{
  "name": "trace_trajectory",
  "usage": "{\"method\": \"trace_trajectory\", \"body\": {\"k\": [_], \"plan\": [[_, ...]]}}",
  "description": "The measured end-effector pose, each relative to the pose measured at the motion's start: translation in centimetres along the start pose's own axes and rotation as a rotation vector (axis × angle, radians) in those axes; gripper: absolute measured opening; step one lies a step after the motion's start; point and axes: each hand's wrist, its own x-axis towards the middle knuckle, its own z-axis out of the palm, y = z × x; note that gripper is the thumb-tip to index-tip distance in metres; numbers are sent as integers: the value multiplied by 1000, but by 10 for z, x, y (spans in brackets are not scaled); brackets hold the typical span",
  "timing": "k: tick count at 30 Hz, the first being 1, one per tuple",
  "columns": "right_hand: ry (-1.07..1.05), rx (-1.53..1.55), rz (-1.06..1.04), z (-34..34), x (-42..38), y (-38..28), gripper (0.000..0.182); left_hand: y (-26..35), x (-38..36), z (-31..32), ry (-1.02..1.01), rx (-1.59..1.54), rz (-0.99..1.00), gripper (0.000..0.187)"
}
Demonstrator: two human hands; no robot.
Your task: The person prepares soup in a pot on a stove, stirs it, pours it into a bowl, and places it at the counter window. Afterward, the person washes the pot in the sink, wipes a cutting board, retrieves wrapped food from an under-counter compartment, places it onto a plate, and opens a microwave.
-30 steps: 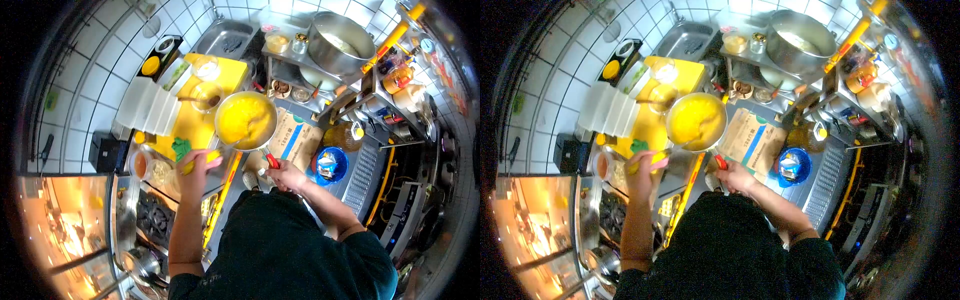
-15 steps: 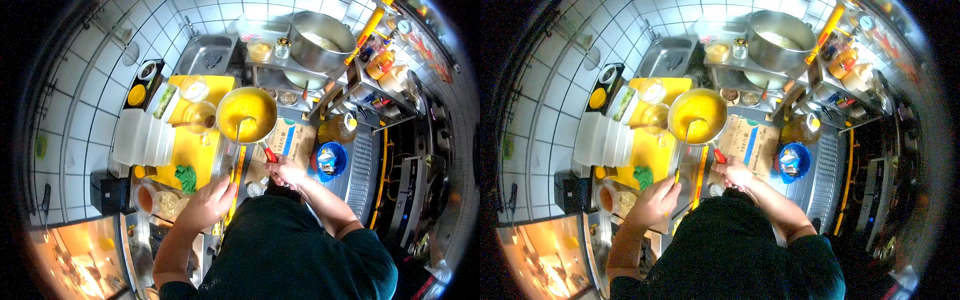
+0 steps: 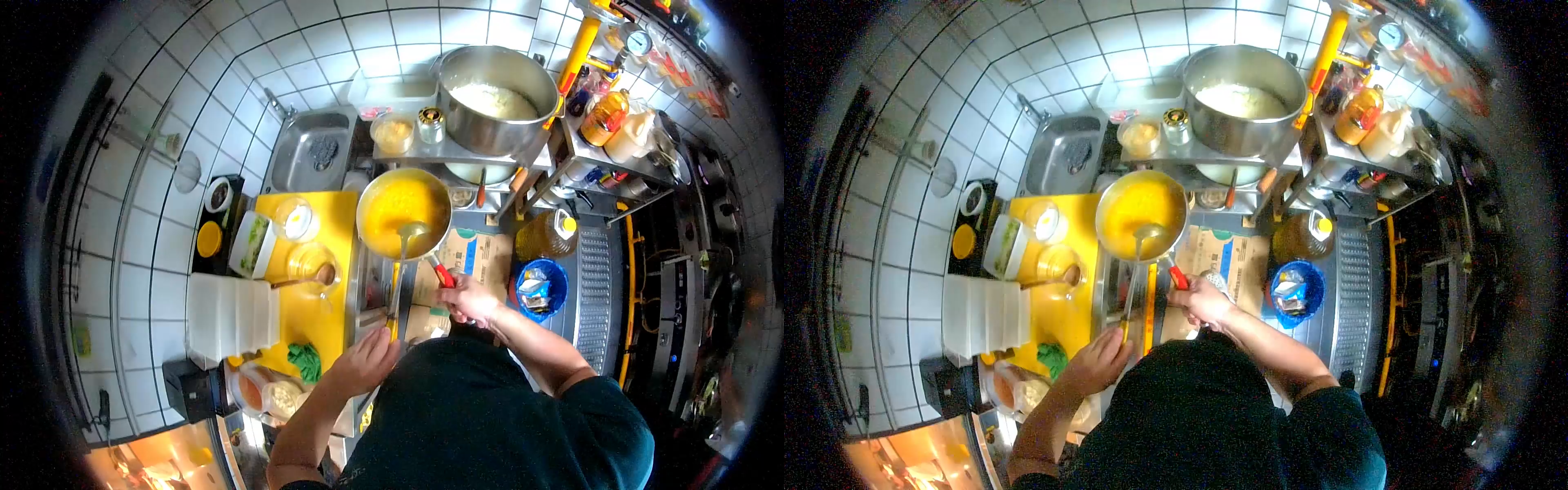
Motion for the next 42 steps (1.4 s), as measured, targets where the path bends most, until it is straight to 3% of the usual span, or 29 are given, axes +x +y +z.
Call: {"method": "trace_trajectory", "body": {"k": [1,6,9,13,15,17,19,21,25,26,30,33,36,39,42], "plan": [[15,-35,-12,-11,5,-9,18,-8,13,1,-15,-16,7,39],[-41,-112,15,-86,28,-34,19,-51,104,3,405,-236,-304,26],[-16,-165,44,-119,28,-54,20,-80,219,-36,580,-300,-320,32],[-45,-312,92,-162,32,-70,24,-159,366,-6,642,-360,-212,29],[-53,-337,95,-179,39,-63,23,-196,435,10,523,-269,-151,26],[-54,-382,52,-193,42,-63,23,-231,494,38,360,-409,-176,23],[-85,-371,147,-203,41,-73,24,-259,542,63,202,-352,-162,23],[-101,-436,38,-212,48,-66,32,-282,575,92,88,-297,-127,24],[-129,-351,153,-220,39,-97,30,-308,598,130,-52,-221,-21,28],[-165,-366,82,-222,43,-91,29,-303,596,124,-105,-213,3,28],[-188,-348,118,-229,42,-105,32,-279,581,79,-253,-264,20,27],[-209,-416,70,-231,51,-101,33,-287,566,79,-36,-557,-182,21],[-203,-457,84,-231,54,-106,33,-295,555,78,163,-704,-553,26],[-181,-562,-10,-233,72,-81,34,-285,545,66,600,-1321,-835,29],[-206,-513,6,-231,61,-109,37,-278,514,47,791,-1504,-871,30]]}}
